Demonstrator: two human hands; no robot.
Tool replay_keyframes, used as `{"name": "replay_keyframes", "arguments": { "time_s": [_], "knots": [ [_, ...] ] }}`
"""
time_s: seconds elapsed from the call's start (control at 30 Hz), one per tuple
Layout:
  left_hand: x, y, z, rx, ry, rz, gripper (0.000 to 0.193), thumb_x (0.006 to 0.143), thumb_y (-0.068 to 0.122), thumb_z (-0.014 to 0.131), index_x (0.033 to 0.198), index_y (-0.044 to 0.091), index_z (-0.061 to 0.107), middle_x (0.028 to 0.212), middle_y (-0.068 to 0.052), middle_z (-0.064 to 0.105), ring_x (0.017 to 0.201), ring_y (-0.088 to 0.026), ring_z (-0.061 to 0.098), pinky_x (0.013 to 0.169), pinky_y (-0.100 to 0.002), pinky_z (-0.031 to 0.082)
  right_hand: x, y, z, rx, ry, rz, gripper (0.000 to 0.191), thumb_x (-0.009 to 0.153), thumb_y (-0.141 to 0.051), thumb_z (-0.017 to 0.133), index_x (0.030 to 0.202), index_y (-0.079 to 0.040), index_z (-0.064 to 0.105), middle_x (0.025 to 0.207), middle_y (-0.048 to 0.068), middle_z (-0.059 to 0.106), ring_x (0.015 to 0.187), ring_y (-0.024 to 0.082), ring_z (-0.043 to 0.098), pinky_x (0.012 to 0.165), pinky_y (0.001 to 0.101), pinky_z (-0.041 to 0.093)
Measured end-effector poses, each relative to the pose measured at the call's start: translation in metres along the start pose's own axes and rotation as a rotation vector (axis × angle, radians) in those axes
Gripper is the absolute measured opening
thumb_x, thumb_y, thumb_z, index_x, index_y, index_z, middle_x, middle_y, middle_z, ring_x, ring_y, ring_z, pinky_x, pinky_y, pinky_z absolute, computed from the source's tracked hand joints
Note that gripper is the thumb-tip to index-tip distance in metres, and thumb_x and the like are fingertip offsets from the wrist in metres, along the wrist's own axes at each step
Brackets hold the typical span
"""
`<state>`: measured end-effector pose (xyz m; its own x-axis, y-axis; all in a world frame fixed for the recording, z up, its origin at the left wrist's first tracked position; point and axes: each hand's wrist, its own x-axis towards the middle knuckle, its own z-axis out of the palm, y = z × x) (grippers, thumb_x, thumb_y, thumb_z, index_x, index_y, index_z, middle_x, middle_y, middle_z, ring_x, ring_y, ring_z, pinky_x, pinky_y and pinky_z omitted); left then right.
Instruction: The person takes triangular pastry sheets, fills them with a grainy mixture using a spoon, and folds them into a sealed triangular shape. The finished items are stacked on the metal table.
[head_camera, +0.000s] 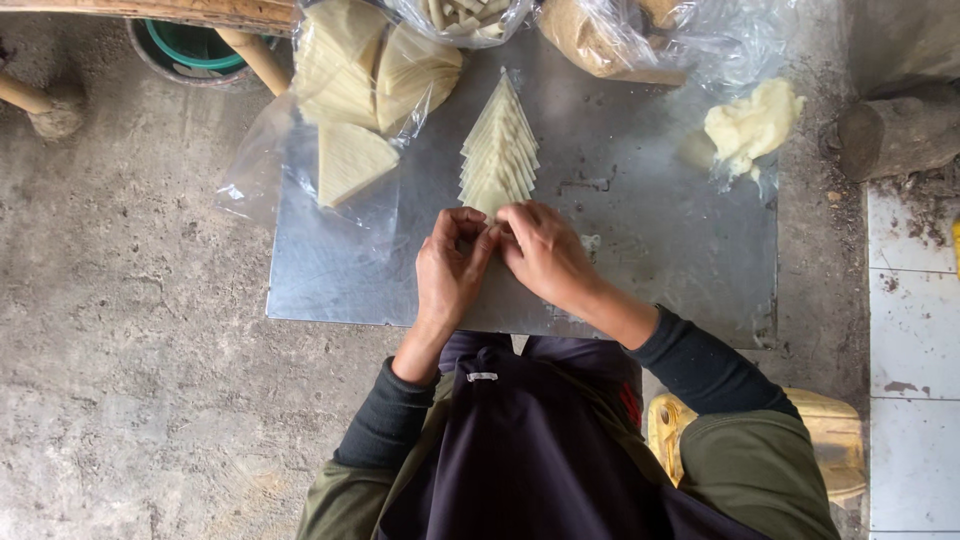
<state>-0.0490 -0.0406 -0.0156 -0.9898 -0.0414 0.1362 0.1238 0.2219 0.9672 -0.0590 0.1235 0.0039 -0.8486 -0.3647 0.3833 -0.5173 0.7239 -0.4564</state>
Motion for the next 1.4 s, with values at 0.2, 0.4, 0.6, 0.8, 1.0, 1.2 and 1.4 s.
{"name": "replay_keyframes", "arguments": {
  "time_s": [0.2, 0.4, 0.6, 0.8, 1.0, 1.2, 1.4],
  "knots": [
    [0.000, 0.000, 0.000, 0.422, 0.051, 0.283, 0.011, 0.101, 0.009, 0.065, 0.112, 0.005, 0.064, 0.100, -0.009, 0.072, 0.091, -0.028, 0.069, 0.084, -0.039, 0.053, 0.012, 0.051, -0.008, 0.552, 0.014, 0.268, 0.005, 0.100, -0.003, 0.066, 0.104, 0.000, 0.064, 0.092, 0.008, 0.073, 0.079, 0.013, 0.068, 0.067, 0.0264, 0.056],
    [0.000, 0.005, 0.004, 0.528, 0.044, 0.343, 0.015, 0.097, 0.012, 0.068, 0.111, 0.007, 0.067, 0.115, -0.008, 0.070, 0.101, -0.030, 0.065, 0.088, -0.041, 0.048, 0.019, 0.085, -0.051, 0.952, 0.230, 0.465, 0.008, 0.102, -0.002, 0.063, 0.109, 0.001, 0.066, 0.097, 0.006, 0.071, 0.083, 0.009, 0.066, 0.071, 0.0237, 0.057],
    [0.002, 0.009, 0.005, 0.539, 0.020, 0.389, 0.016, 0.096, 0.014, 0.069, 0.111, 0.008, 0.067, 0.118, -0.007, 0.070, 0.103, -0.030, 0.065, 0.089, -0.041, 0.047, -0.007, 0.068, -0.090, 0.520, 0.208, 0.493, 0.008, 0.106, -0.003, 0.064, 0.113, 0.001, 0.067, 0.090, 0.003, 0.068, 0.073, 0.006, 0.057, 0.063, 0.0214, 0.045],
    [0.014, 0.000, 0.006, 0.595, -0.093, 0.396, 0.038, 0.097, 0.004, 0.059, 0.134, 0.012, 0.062, 0.121, -0.010, 0.069, 0.103, -0.031, 0.066, 0.091, -0.042, 0.051, -0.019, 0.071, -0.087, 0.641, 0.279, 0.379, 0.009, 0.108, -0.001, 0.065, 0.116, 0.002, 0.066, 0.101, 0.001, 0.068, 0.088, 0.003, 0.061, 0.077, 0.0195, 0.050],
    [0.038, -0.007, 0.005, 0.292, -0.113, 0.437, 0.057, 0.105, -0.002, 0.049, 0.156, 0.009, 0.029, 0.137, -0.019, 0.065, 0.115, -0.034, 0.071, 0.090, -0.041, 0.060, -0.033, 0.073, -0.083, 0.570, 0.229, 0.575, 0.008, 0.103, -0.001, 0.066, 0.111, 0.000, 0.068, 0.086, 0.001, 0.068, 0.070, 0.004, 0.057, 0.061, 0.0212, 0.044],
    [0.031, -0.001, -0.004, 0.268, -0.115, 0.106, 0.036, 0.105, 0.006, 0.055, 0.139, 0.006, 0.045, 0.114, -0.017, 0.075, 0.086, -0.026, 0.076, 0.071, -0.038, 0.060, -0.032, 0.076, -0.091, 0.519, 0.321, 0.362, 0.007, 0.107, -0.003, 0.063, 0.112, 0.001, 0.065, 0.098, 0.004, 0.071, 0.082, 0.008, 0.065, 0.069, 0.0226, 0.053],
    [0.014, 0.002, 0.006, -0.250, -0.430, -0.206, 0.034, 0.107, 0.017, 0.052, 0.138, 0.005, 0.045, 0.106, -0.018, 0.075, 0.095, -0.020, 0.076, 0.080, -0.031, 0.065, -0.038, 0.069, -0.077, -0.045, 0.253, -0.011, 0.010, 0.103, -0.002, 0.071, 0.112, -0.003, 0.067, 0.099, 0.011, 0.070, 0.091, 0.022, 0.064, 0.077, 0.0336, 0.052]
  ]
}}
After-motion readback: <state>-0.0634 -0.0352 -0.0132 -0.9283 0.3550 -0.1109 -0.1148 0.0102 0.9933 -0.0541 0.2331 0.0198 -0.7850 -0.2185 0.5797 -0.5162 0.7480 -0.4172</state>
